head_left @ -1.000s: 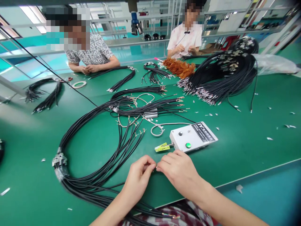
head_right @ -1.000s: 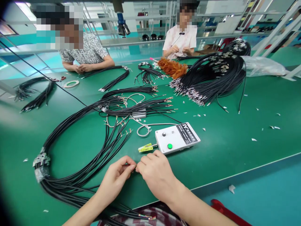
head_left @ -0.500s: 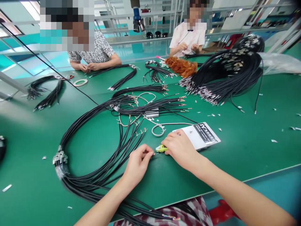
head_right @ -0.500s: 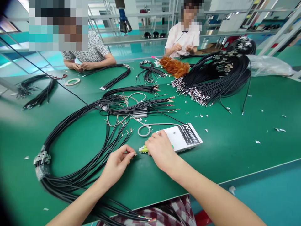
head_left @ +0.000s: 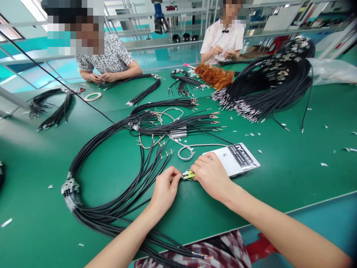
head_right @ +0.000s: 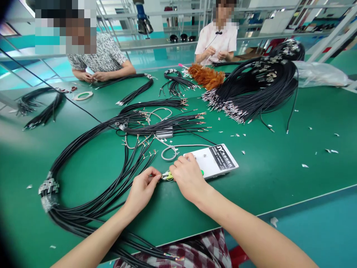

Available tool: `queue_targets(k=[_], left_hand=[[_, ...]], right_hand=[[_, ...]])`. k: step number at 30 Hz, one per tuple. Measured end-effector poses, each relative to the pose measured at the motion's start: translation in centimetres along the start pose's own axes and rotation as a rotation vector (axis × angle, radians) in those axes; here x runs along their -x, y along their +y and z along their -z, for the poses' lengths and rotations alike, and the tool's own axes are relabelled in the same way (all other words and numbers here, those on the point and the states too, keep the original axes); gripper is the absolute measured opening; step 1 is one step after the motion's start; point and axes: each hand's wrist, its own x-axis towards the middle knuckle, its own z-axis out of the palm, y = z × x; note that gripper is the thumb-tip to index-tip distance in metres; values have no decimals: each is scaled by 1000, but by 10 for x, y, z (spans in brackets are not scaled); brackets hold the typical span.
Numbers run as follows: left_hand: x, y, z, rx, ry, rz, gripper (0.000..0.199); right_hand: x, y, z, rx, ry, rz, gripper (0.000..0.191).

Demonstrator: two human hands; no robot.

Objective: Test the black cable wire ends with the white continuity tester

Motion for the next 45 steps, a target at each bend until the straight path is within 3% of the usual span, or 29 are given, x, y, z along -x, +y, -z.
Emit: queue_targets(k=[9,12,16,18,21,26,32,38,41,43,45], left_hand=[[0,-3,-2,-22,-14,14,15],[0,-3,-2,-24,-18,18,15],[0,-4,-1,-17,-20,17,15],[0,-6,-1,-15,-20,16,14],[0,-8,-1,-27,-21,13,14],[1,-8,4,-78,-26,1,15],[4,-10,17,-125,-4,-30,16],[6,-8,44,-232,0,-137,16],[-12,-11,76,-442,205,-181,22],[-33,-18,99,-605,398,-181,27],[-53,-27,117,-709,491,-154,29]], right_hand=[[7,-3,-2,-8,77,2,9],[26,5,3,-97,252,-3,23],[71,20,0,-185,593,-149,13],[90,22,-7,-202,653,-188,13],[104,17,-20,-194,630,-187,15],[102,12,-34,-107,676,-229,16],[101,17,-36,-101,703,-197,17],[110,-3,-34,-290,691,-68,26],[113,-15,-39,-424,574,25,27],[112,-19,-44,-477,517,24,26],[111,-21,-48,-503,480,-3,25]])
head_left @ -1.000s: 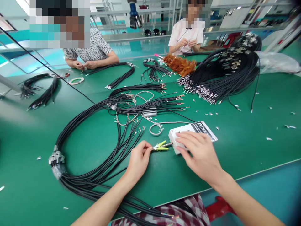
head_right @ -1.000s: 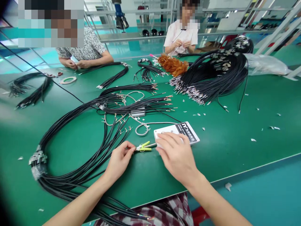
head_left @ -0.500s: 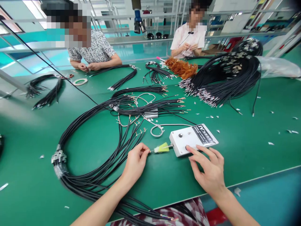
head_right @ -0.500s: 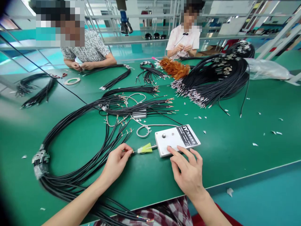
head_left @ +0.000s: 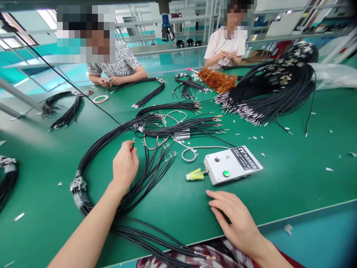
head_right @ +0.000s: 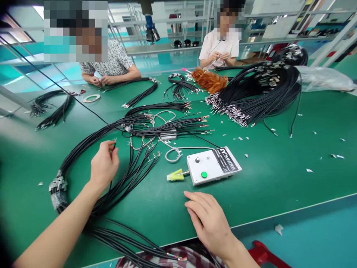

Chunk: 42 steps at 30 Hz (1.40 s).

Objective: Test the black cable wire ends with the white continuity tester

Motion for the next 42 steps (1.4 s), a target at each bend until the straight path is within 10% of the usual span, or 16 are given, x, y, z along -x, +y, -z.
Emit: queue_targets(k=[7,11,17,28,42], left_hand=[[23,16,6,-126,-68,-153,23],[98,49,33,-84,-865,-730,12],[136,54,53,-252,-1081,-559,31],[111,118,44,558,-907,-145,10],[117,113,23,906,-888,244,26]], right_hand=[[2,4,-3,-31,-4,-96,22],[1,3,-2,-51,-4,-114,21],[-5,-1,4,-116,-9,-145,21],[-24,-26,5,-586,-30,-555,12],[-58,-38,-4,-1238,42,-928,30]])
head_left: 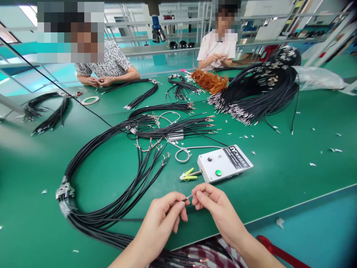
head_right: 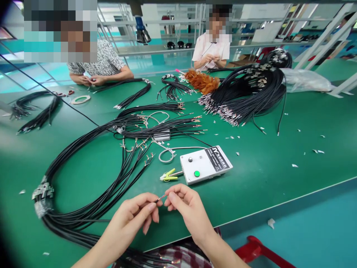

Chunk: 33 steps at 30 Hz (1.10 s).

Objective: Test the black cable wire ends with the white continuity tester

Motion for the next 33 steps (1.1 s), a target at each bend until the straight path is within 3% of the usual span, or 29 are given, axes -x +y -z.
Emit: queue_targets(k=[5,15,22,29,33], left_hand=[[-1,0,-3,-2,77,-18,17],[-3,-4,-9,-296,195,-220,16],[-5,-11,-11,-127,215,-119,16],[-4,-12,-12,-78,204,-88,16],[-4,-11,-13,-28,200,-84,17]], right_hand=[[0,-3,-4,-107,-19,-59,30],[0,-4,-9,-158,6,-75,28],[6,19,-15,-217,86,-36,32],[4,15,-14,-234,57,-1,32],[0,20,-18,-196,103,21,29]])
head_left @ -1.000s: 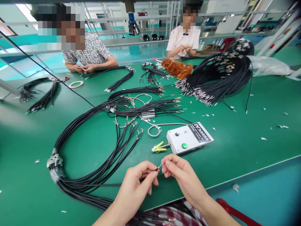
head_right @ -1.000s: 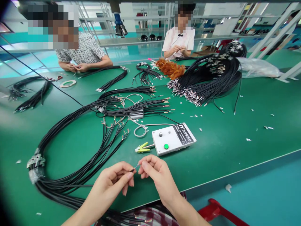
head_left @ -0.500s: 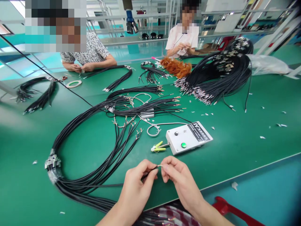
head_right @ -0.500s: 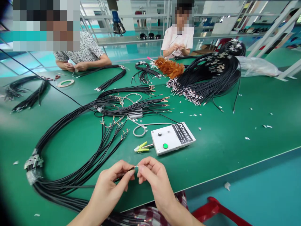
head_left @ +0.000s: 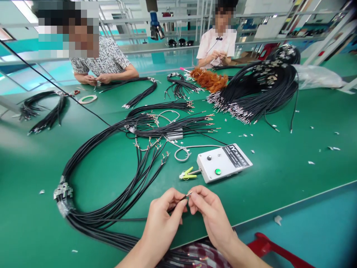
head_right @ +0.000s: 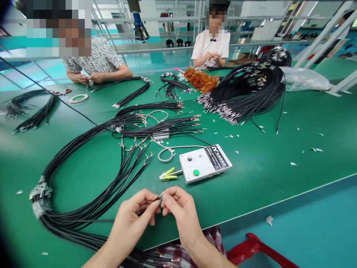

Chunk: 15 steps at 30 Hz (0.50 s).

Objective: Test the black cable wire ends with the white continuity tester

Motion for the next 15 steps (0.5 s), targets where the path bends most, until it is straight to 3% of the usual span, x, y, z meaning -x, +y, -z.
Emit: queue_targets(k=[7,15], left_hand=[[-4,-5,3,270,4,154,31],[-7,4,-1,304,-4,40,25]], right_hand=[[-5,12,-12,-28,20,-14,25],[-7,5,-12,60,-12,-30,24]])
